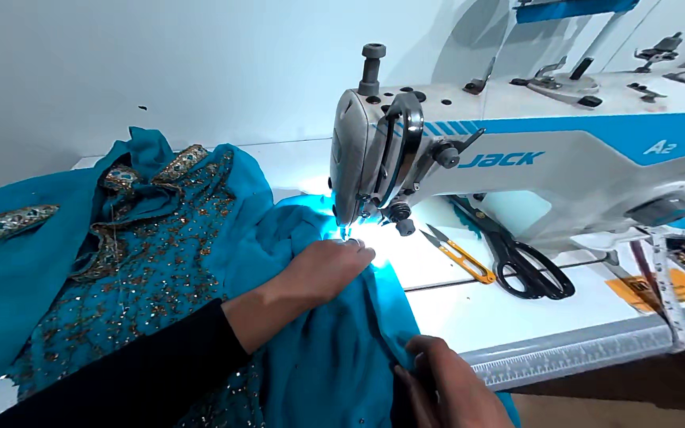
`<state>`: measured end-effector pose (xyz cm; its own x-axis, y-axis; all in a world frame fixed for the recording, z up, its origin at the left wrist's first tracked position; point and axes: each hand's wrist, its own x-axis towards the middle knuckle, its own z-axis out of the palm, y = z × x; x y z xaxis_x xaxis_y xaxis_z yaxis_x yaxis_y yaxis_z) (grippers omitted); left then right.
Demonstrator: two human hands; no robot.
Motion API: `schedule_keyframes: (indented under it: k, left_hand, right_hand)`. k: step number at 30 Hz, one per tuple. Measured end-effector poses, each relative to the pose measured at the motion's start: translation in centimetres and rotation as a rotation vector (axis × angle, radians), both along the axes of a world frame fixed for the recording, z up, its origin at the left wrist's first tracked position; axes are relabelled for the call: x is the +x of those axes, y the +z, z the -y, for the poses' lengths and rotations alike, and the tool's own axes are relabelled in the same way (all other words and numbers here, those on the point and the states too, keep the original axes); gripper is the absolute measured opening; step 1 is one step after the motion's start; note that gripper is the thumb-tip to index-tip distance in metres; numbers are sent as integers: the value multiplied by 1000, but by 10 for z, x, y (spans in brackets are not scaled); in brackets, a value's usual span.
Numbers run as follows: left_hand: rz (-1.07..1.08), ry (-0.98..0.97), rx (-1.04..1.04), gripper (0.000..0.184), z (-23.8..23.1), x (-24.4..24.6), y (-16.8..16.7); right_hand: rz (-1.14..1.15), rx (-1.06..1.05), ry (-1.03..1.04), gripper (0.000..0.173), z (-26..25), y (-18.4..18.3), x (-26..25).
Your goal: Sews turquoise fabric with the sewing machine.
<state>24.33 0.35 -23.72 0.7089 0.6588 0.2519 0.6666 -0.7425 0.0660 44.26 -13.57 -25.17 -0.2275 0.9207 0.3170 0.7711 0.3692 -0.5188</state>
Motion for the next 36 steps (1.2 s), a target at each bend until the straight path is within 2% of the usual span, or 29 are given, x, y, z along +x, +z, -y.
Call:
schedule_keyframes:
  k: [6,11,14,16,18,21,24,27,31,36]
  left_hand:
    - [105,-30,9,16,-7,-8,-8]
    - [115,-25,104,11,-7,-6,-14]
    - [96,-29,136,12,-5,-4,-14]
    - [95,-48,160,12,-5,-4,-14]
    - [103,-75,179,14,-7,-5,-15]
    - [112,-127,196,20,-7,-7,-14]
    - [124,-166,212,18,-8,-8,-15]
    - [112,-152,199,16,-8,-8,-14]
    - [151,-125,218,14,-8,-8,-16]
    - [183,-122,222,15,-10,-8,-18]
  right_hand:
    - [-98,103,-18,16,5,7,4]
    - [44,147,43,13,15,14,-3]
    - [129,25,196,15,23,13,-11]
    - [74,-94,316,14,21,13,-9]
    - [-58,-131,347,14,13,18,-1]
    - [-218,3,135,15,-9,16,4]
    - [-242,53,-12,25,-38,-2,-2]
    - [-146,11,-67,35,-50,-13,-14]
    - [-44,-2,-140,39,-52,-16,-24]
    - [54,85,-192,26,-52,-18,-33]
